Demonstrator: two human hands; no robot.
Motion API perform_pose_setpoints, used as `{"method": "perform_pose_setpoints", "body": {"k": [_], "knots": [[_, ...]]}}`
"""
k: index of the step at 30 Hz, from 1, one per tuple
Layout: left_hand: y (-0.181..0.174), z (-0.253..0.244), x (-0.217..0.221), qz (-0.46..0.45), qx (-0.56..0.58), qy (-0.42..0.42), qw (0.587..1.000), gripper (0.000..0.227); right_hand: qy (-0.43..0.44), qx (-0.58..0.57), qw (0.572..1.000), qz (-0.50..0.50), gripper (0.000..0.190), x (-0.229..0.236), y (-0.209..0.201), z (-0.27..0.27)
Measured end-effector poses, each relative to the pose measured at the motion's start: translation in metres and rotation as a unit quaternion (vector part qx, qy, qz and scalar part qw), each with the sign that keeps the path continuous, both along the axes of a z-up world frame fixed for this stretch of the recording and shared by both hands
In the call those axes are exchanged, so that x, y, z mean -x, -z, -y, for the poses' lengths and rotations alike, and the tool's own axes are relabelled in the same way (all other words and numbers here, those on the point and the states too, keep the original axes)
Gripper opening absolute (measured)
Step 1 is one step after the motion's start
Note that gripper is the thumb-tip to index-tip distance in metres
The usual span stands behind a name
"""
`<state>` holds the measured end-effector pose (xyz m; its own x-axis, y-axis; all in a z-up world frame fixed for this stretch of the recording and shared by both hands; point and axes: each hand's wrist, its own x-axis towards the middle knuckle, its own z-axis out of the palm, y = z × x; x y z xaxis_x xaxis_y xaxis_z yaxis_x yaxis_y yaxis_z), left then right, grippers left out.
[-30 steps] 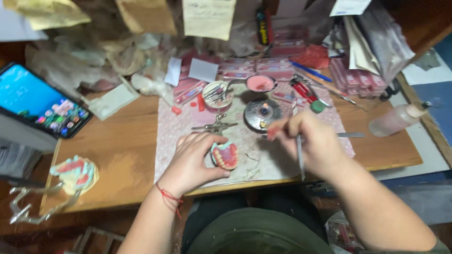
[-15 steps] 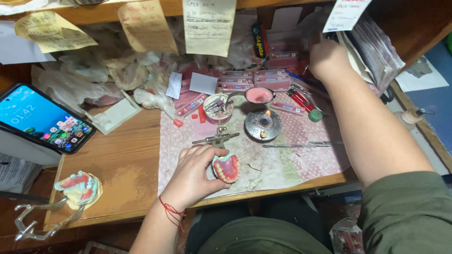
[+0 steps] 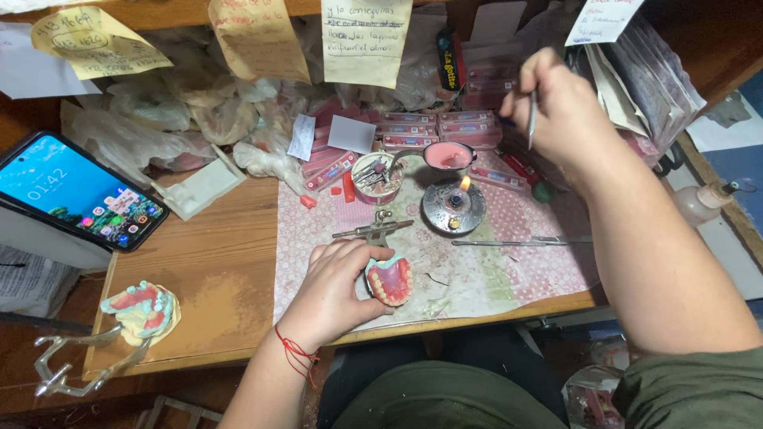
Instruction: The person uses a heated metal tool to apply and shape pink wax onto a dental mold held in a clamp. They repeatedly heat the tool over a small flame and smooth the wax on the mold's surface.
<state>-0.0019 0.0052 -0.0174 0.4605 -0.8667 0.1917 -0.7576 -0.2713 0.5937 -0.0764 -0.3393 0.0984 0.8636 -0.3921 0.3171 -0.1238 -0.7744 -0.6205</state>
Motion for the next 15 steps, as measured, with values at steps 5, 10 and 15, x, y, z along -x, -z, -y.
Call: {"method": "perform_pose_setpoints", "body": {"k": [5, 10, 15], "knots": [[-0.005, 0.000, 0.002, -0.015, -0.021, -0.008, 1.000, 0.071, -0.074, 0.016, 0.997, -0.026, 0.031, -0.001, -0.006, -0.018], [-0.006, -0.001, 0.002, -0.007, -0.002, -0.003, 1.000, 0.065, -0.146, 0.003, 0.988, -0.051, 0.038, -0.009, 0.000, -0.023], [-0.013, -0.001, 0.003, -0.018, -0.023, 0.003, 1.000, 0.063, -0.144, -0.137, 0.977, 0.071, 0.031, -0.009, 0.027, 0.004]]}}
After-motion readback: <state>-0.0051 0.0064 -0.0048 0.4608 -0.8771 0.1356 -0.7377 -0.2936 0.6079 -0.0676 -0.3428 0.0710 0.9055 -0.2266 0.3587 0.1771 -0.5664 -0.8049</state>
